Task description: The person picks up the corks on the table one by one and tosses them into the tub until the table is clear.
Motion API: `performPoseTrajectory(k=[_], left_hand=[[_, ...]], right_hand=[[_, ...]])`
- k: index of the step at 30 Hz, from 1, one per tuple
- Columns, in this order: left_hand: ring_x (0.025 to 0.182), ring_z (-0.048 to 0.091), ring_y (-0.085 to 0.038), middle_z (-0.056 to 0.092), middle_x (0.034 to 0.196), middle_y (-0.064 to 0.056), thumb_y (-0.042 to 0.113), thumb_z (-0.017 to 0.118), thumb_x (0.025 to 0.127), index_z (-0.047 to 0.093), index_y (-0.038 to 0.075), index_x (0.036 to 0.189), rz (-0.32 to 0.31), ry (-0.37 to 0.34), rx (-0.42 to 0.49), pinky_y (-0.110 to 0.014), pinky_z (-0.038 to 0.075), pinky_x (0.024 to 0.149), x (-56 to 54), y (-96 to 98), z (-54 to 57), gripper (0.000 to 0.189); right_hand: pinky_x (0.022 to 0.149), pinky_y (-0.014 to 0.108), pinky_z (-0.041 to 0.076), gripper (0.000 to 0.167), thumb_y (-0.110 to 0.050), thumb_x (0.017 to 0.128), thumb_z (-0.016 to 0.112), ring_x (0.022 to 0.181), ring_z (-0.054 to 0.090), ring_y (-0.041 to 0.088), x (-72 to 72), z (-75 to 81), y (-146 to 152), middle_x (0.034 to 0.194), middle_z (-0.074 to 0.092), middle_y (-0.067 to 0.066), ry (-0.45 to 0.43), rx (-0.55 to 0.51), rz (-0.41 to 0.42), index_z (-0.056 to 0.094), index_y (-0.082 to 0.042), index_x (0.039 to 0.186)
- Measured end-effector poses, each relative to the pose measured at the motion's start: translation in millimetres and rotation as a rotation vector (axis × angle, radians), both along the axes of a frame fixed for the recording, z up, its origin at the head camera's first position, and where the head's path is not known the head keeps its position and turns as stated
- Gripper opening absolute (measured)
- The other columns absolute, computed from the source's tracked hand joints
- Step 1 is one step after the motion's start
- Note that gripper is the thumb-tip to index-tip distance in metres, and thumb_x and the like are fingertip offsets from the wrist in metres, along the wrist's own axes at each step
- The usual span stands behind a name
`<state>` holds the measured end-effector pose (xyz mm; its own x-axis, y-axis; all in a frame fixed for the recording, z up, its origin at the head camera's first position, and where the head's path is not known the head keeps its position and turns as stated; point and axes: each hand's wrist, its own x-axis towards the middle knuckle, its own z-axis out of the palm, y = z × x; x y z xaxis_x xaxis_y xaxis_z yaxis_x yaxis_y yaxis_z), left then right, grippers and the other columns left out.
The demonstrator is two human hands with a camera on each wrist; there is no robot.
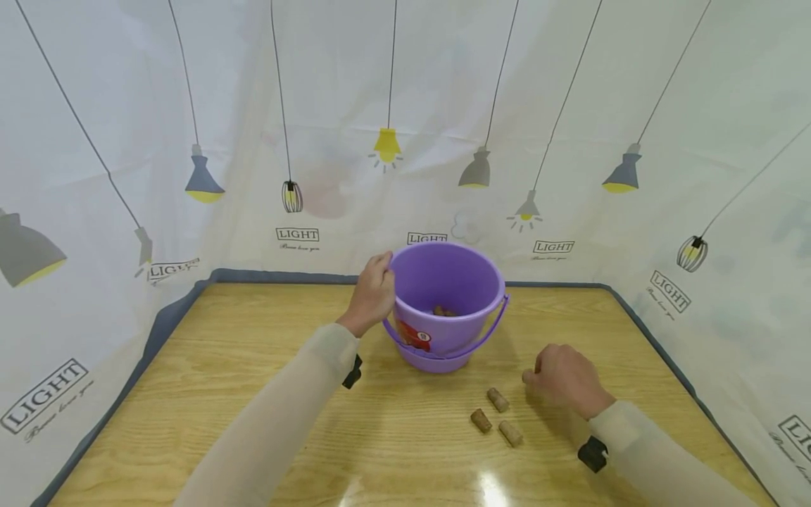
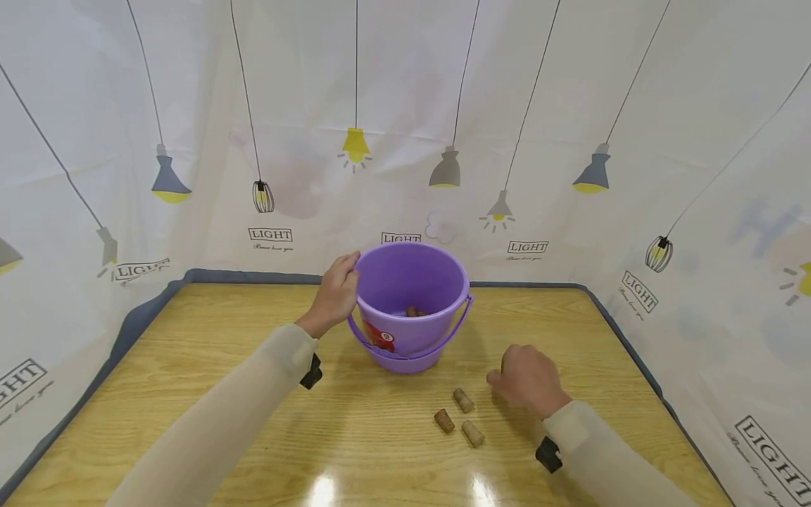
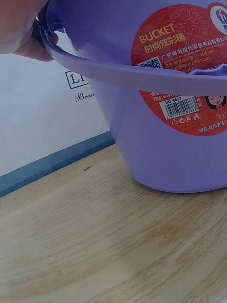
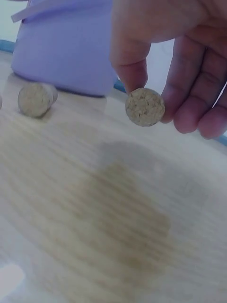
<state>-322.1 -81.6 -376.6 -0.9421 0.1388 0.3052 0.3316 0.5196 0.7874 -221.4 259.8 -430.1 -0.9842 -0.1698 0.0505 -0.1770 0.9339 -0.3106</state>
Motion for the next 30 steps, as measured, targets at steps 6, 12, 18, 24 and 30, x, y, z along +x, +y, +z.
performPoseTrajectory(k=[6,12,18,24,30], left_hand=[[0.149,0.033,-0.036,0.037,0.159,-0.020,0.018,0.030,0.109,0.032,-0.003,0.158,0.002,0.001,0.004,-0.048,0.026,0.123,0.2,-0.8,0.2,0.053],[0.149,0.032,-0.036,0.036,0.160,-0.020,0.018,0.030,0.109,0.032,-0.003,0.158,-0.002,-0.003,0.005,-0.047,0.025,0.124,1.2,-0.5,1.6,0.053],[0.149,0.032,-0.036,0.036,0.160,-0.020,0.018,0.030,0.109,0.032,-0.003,0.158,-0.005,-0.005,0.009,-0.047,0.025,0.124,1.1,-0.2,1.9,0.053],[0.149,0.032,-0.036,0.036,0.160,-0.020,0.018,0.030,0.109,0.032,-0.003,0.158,-0.004,-0.002,-0.001,-0.047,0.025,0.124,0.6,-0.8,0.8,0.053],[0.149,0.032,-0.036,0.035,0.160,-0.020,0.018,0.030,0.109,0.031,-0.003,0.158,-0.011,-0.003,0.002,-0.048,0.025,0.124,0.0,-0.8,0.6,0.053]], right_hand=[[0.042,0.020,0.016,0.049,-0.019,0.088,0.065,0.041,0.020,0.003,1.8,15.1,-4.5,0.042,0.027,-0.012,0.044,-0.011,-0.013,0.039,-0.020,0.047],[0.044,0.021,0.015,0.049,-0.019,0.089,0.064,0.044,0.019,0.005,2.8,25.8,-7.4,0.044,0.025,-0.012,0.106,-0.026,-0.017,0.036,-0.021,0.049],[0.046,0.022,0.013,0.050,-0.018,0.090,0.064,0.046,0.017,0.006,3.4,36.7,-9.6,0.045,0.023,-0.012,0.174,-0.045,-0.005,0.035,-0.022,0.050],[0.045,0.022,0.014,0.051,-0.021,0.093,0.063,0.045,0.018,0.006,1.8,48.1,-12.7,0.044,0.025,-0.013,0.222,-0.058,0.009,0.038,-0.021,0.049],[0.044,0.023,0.017,0.049,-0.023,0.095,0.062,0.042,0.025,0.007,-0.8,59.4,-16.7,0.042,0.032,-0.011,0.269,-0.066,0.016,0.046,-0.021,0.048]])
